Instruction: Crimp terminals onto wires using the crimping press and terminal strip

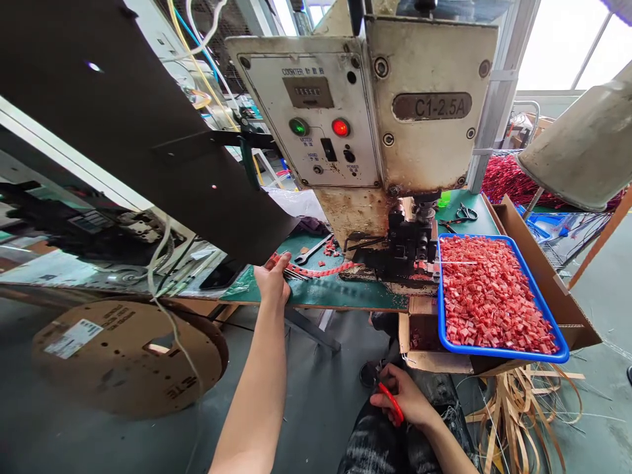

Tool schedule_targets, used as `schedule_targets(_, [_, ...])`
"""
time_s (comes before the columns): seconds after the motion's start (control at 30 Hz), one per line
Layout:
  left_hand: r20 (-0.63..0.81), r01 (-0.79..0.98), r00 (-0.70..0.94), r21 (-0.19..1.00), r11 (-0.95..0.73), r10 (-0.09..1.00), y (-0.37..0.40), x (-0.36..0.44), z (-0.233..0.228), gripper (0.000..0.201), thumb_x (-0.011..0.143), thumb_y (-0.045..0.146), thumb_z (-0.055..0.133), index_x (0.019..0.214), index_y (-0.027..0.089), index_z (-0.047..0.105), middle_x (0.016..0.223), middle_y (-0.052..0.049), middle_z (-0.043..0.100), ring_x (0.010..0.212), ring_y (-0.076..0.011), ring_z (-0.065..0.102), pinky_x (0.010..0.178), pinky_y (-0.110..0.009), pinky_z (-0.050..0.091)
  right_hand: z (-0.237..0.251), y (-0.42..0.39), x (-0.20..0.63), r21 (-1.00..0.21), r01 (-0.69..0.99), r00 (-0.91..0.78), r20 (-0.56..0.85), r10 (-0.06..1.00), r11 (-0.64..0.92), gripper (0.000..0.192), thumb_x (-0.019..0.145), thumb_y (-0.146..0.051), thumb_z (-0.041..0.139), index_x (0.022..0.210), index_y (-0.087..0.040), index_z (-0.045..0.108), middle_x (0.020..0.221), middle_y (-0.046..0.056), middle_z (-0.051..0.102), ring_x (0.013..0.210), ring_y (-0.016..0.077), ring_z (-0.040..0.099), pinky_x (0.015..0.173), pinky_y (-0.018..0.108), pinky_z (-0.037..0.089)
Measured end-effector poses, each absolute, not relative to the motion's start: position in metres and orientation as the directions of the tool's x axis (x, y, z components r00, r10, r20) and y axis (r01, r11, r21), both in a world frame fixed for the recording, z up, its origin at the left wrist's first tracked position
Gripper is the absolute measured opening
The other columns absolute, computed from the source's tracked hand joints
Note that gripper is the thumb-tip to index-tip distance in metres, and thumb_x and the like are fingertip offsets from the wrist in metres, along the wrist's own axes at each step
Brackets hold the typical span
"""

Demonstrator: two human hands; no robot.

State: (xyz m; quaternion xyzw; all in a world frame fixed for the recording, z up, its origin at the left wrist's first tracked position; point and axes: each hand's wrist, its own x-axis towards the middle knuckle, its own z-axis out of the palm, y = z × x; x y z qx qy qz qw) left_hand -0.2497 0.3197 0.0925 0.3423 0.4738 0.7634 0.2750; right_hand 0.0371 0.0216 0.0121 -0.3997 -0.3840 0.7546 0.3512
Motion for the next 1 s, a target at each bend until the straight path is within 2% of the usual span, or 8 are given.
schedule_targets(0.47, [0.312,-0.050,-0.594,0.906,-0.421,0.741,0.318,-0.248,0.092,0.055,0.056,0.036,0.089,0.099,0.020,0.060,0.092,-0.002,0.065,0.097,-0.0225,0.068,0.100,-0.040,0.050,0.005,0.021,0.037,-0.871,-0.194,-0.448,-0.331,0.831,-0.451,0.064,0.067,-0.064,0.085,0.088,-0.025,0.039,0.057,-0.014,0.054,0.033,0.0039,0.037,0.033,0.018,0.027])
schedule_targets(0.83, [0.261,-0.081,-0.595,0.921,-0.381,0.760,0.313,-0.244,0.099,0.061,0.050,0.041,0.093,0.097,0.019,0.060,0.089,-0.003,0.066,0.099,-0.0247,0.068,0.104,-0.044,0.049,0.001,0.021,0.036,-0.871,-0.178,-0.445,-0.343,0.827,-0.457,0.064,0.068,-0.064,0.085,0.089,-0.025,0.039,0.060,-0.013,0.055,0.033,0.0036,0.038,0.033,0.018,0.027])
schedule_targets(1.0, [0.271,-0.071,-0.564,0.925,-0.373,0.780,0.312,-0.241,0.102,0.059,0.050,0.047,0.092,0.092,0.020,0.059,0.086,-0.002,0.064,0.092,-0.0220,0.066,0.099,-0.040,0.049,0.000,0.021,0.036,-0.870,-0.169,-0.446,-0.351,0.823,-0.463,0.063,0.068,-0.064,0.085,0.089,-0.025,0.040,0.060,-0.013,0.055,0.034,0.0034,0.039,0.033,0.018,0.027])
